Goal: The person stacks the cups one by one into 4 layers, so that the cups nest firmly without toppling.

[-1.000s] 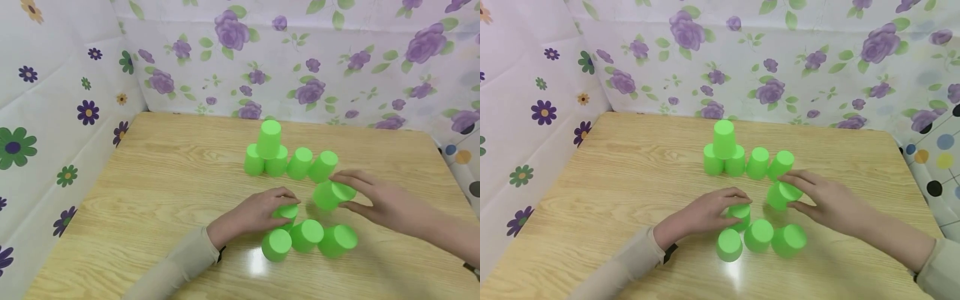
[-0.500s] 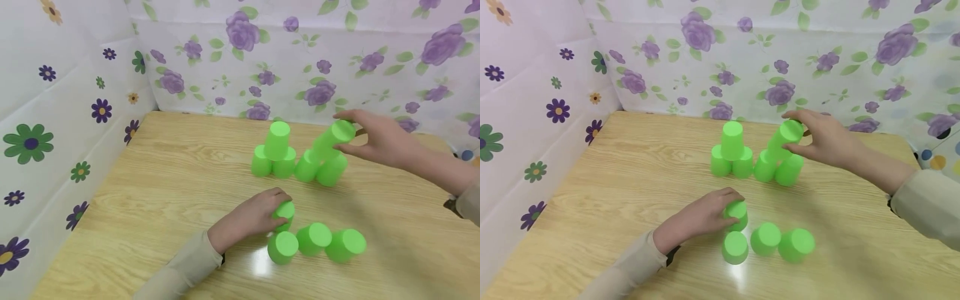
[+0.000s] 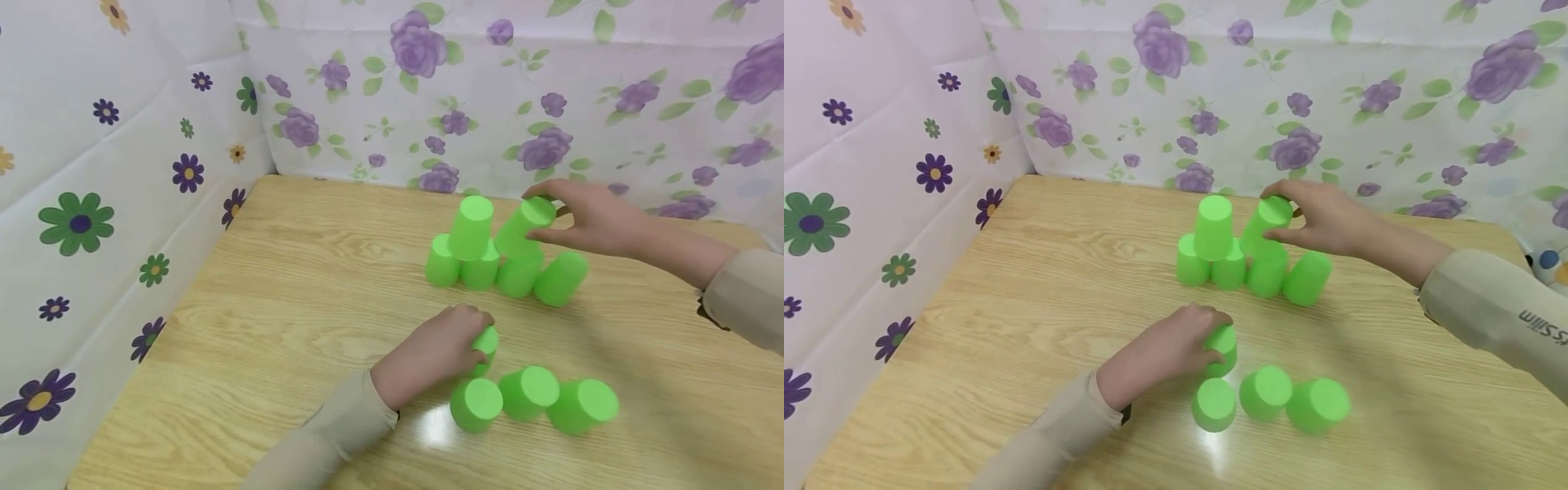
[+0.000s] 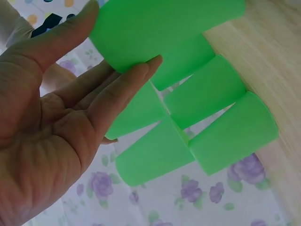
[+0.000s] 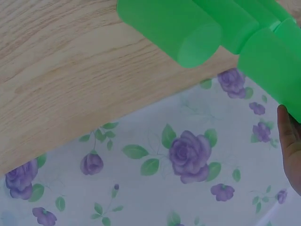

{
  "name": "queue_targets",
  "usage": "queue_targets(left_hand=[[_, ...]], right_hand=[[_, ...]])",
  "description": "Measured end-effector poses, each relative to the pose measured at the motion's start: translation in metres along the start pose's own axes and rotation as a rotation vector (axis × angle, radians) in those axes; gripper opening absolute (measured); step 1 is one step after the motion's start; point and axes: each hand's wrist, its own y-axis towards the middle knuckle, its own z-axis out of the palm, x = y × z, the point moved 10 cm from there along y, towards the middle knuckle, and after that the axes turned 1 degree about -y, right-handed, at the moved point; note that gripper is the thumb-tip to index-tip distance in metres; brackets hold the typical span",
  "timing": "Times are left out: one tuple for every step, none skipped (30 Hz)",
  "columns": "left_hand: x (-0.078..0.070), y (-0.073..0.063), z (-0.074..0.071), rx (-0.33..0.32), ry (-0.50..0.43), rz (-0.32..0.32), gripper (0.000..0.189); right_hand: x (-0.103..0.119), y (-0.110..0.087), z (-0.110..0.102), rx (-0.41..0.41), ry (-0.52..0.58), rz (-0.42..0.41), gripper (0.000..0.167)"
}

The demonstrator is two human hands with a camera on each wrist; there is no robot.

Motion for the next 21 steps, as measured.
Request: queue_targets(left_hand=[[0.000,0.001,-0.001,0.001,-0.004,-0.007,0.015],[0.000,0.001,-0.002,0.003,-0.008,-0.012,0.015],[0.000,0.002,-0.002,0.005,-0.011,-0.016,0.015],[0.000,0.002,-0.003,0.009,-0.010,-0.022,0.015],[0.000,0.002,-0.003,0.012,-0.010,-0.027,0.016],[0.000,0.002,-0.003,0.016,-0.005,-0.031,0.016],[0.001,0.002,-0.004,0.020,-0.003,-0.042,0.017],[0.001,0.002,-0.004,0.023,-0.001,-0.050,0.018],[0.002,0.002,-0.004,0.024,0.001,-0.058,0.020],[0.003,0.002,-0.004,0.025,0.004,-0.063,0.021],[0.003,0.003,-0.004,0.026,0.005,-0.066,0.021],[0.003,0.003,-0.004,0.025,0.009,-0.068,0.022],[0.003,0.003,-0.004,0.025,0.011,-0.069,0.022],[0.003,0.003,-0.003,0.026,0.010,-0.070,0.022],[0.003,0.003,-0.003,0.030,0.012,-0.072,0.022],[0.004,0.004,-0.002,0.034,0.015,-0.076,0.023],[0.004,0.004,-0.001,0.040,0.014,-0.080,0.024],[0.004,0.004,-0.001,0.043,0.019,-0.085,0.025],[0.004,0.004,0.000,0.046,0.023,-0.090,0.026],[0.005,0.004,0.000,0.050,0.025,-0.095,0.027],[0.005,0.004,0.001,0.051,0.025,-0.098,0.028]], right_hand=[[0.000,0.001,0.001,0.002,-0.003,-0.001,0.055],[0.001,0.002,0.001,0.003,-0.008,-0.004,0.055],[0.002,0.003,0.002,0.005,-0.012,-0.006,0.055],[0.003,0.003,0.002,0.008,-0.016,-0.009,0.055],[0.004,0.004,0.003,0.011,-0.018,-0.012,0.055],[0.004,0.005,0.004,0.014,-0.020,-0.016,0.055],[0.006,0.006,0.004,0.016,-0.022,-0.020,0.055],[0.007,0.007,0.004,0.016,-0.025,-0.027,0.055],[0.008,0.008,0.005,0.019,-0.028,-0.032,0.054],[0.009,0.009,0.005,0.020,-0.031,-0.037,0.054],[0.010,0.010,0.005,0.022,-0.033,-0.040,0.054],[0.011,0.011,0.006,0.024,-0.035,-0.043,0.054],[0.011,0.012,0.006,0.027,-0.036,-0.045,0.054],[0.012,0.013,0.007,0.031,-0.035,-0.044,0.053],[0.012,0.013,0.007,0.034,-0.036,-0.042,0.053],[0.012,0.013,0.008,0.038,-0.036,-0.040,0.053],[0.011,0.013,0.008,0.042,-0.035,-0.037,0.054],[0.011,0.012,0.009,0.045,-0.035,-0.035,0.054],[0.011,0.012,0.009,0.046,-0.037,-0.034,0.054],[0.011,0.012,0.010,0.046,-0.041,-0.034,0.054],[0.011,0.011,0.010,0.045,-0.045,-0.036,0.055]])
